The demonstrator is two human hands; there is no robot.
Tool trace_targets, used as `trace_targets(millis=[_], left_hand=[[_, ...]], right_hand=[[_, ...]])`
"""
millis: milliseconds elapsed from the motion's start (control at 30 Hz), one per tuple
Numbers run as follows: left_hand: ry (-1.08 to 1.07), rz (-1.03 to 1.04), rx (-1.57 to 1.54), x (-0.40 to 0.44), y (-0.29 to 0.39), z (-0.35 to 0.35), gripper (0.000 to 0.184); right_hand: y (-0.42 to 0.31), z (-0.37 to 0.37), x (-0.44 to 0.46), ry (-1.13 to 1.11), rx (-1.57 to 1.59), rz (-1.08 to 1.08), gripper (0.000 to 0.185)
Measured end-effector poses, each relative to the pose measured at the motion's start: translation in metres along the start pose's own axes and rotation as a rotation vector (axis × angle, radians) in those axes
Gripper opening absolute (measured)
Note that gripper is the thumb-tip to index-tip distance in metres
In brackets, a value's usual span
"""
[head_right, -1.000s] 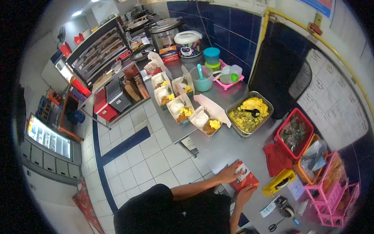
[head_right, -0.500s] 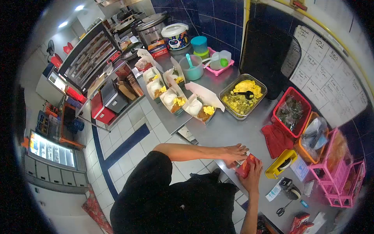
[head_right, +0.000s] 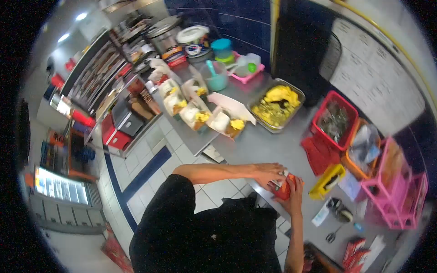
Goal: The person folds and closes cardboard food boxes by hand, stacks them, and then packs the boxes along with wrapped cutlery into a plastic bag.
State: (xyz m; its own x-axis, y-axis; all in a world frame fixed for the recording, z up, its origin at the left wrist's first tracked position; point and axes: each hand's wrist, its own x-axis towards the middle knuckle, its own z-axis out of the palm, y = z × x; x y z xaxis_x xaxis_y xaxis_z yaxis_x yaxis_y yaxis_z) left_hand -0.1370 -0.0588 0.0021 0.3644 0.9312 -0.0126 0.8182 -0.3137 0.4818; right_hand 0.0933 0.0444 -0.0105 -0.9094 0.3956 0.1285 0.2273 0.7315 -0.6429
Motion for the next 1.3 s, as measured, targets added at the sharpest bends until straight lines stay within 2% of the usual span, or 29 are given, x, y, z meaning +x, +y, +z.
trace_targets(millis=[33, 100, 167, 267, 300, 333, 400, 533, 567, 700, 833, 900, 1033, 1100, 1133, 1200, 1233, 1300], left_hand=[[-0.081, -0.011, -0.060, 0.005, 0.000, 0.001, 0.073], [-0.088, 0.026, -0.121, 0.006, -0.006, 0.010, 0.065], [0.151, 0.041, 0.016, 0.000, 0.006, 0.007, 0.057], [0.130, 0.083, 0.091, 0.001, 0.010, 0.005, 0.053], [0.078, 0.023, 0.104, 0.003, 0.012, 0.001, 0.053], [0.028, -0.044, 0.126, 0.003, 0.010, -0.002, 0.053], [0.025, -0.047, 0.111, 0.001, 0.017, -0.006, 0.053], [0.059, -0.024, 0.145, -0.001, 0.016, -0.005, 0.051], [0.053, -0.013, 0.143, -0.001, 0.016, -0.002, 0.051], [0.105, 0.001, 0.119, 0.004, 0.021, -0.001, 0.046], [0.074, -0.032, 0.149, 0.009, 0.032, -0.004, 0.042], [0.056, -0.027, 0.162, 0.010, 0.028, -0.005, 0.042], [-0.063, -0.077, 0.186, 0.009, 0.026, 0.000, 0.043], [-0.105, -0.087, 0.156, 0.013, 0.025, -0.005, 0.043], [-0.155, -0.098, 0.114, 0.015, 0.029, -0.010, 0.043], [-0.205, -0.170, 0.165, 0.021, 0.052, -0.020, 0.042], [-0.256, -0.240, 0.214, 0.023, 0.061, -0.025, 0.042], [-0.198, -0.233, 0.248, 0.021, 0.049, -0.002, 0.041]], right_hand=[[0.000, 0.002, 0.001, 0.031, -0.005, -0.033, 0.098], [0.007, 0.015, 0.001, 0.080, -0.024, -0.039, 0.094], [0.007, 0.011, 0.002, 0.071, -0.041, -0.018, 0.090], [0.001, 0.005, -0.003, 0.042, -0.011, 0.043, 0.085], [-0.001, 0.008, -0.009, 0.058, -0.020, 0.078, 0.085], [-0.004, 0.013, -0.010, 0.121, 0.004, 0.098, 0.083], [-0.007, 0.020, -0.012, 0.200, 0.028, 0.118, 0.082], [-0.024, 0.042, -0.033, 0.458, 0.312, 0.357, 0.070], [-0.024, 0.049, -0.036, 0.562, 0.473, 0.393, 0.066], [-0.024, 0.079, -0.031, 0.879, 0.757, 0.482, 0.052], [-0.024, 0.082, -0.041, 0.914, 0.761, 0.572, 0.049], [-0.021, 0.084, -0.046, 1.021, 1.016, 0.515, 0.046], [-0.021, 0.081, -0.051, 0.993, 1.024, 0.622, 0.044], [-0.032, 0.068, -0.055, 0.897, 0.420, 0.669, 0.036], [-0.037, 0.057, -0.056, 0.896, 0.422, 0.663, 0.036], [-0.044, 0.035, -0.062, 0.643, -0.031, 0.348, 0.045], [-0.042, 0.028, -0.063, 0.643, -0.033, 0.346, 0.045], [-0.034, 0.013, -0.062, 0.371, -0.155, 0.134, 0.049]])
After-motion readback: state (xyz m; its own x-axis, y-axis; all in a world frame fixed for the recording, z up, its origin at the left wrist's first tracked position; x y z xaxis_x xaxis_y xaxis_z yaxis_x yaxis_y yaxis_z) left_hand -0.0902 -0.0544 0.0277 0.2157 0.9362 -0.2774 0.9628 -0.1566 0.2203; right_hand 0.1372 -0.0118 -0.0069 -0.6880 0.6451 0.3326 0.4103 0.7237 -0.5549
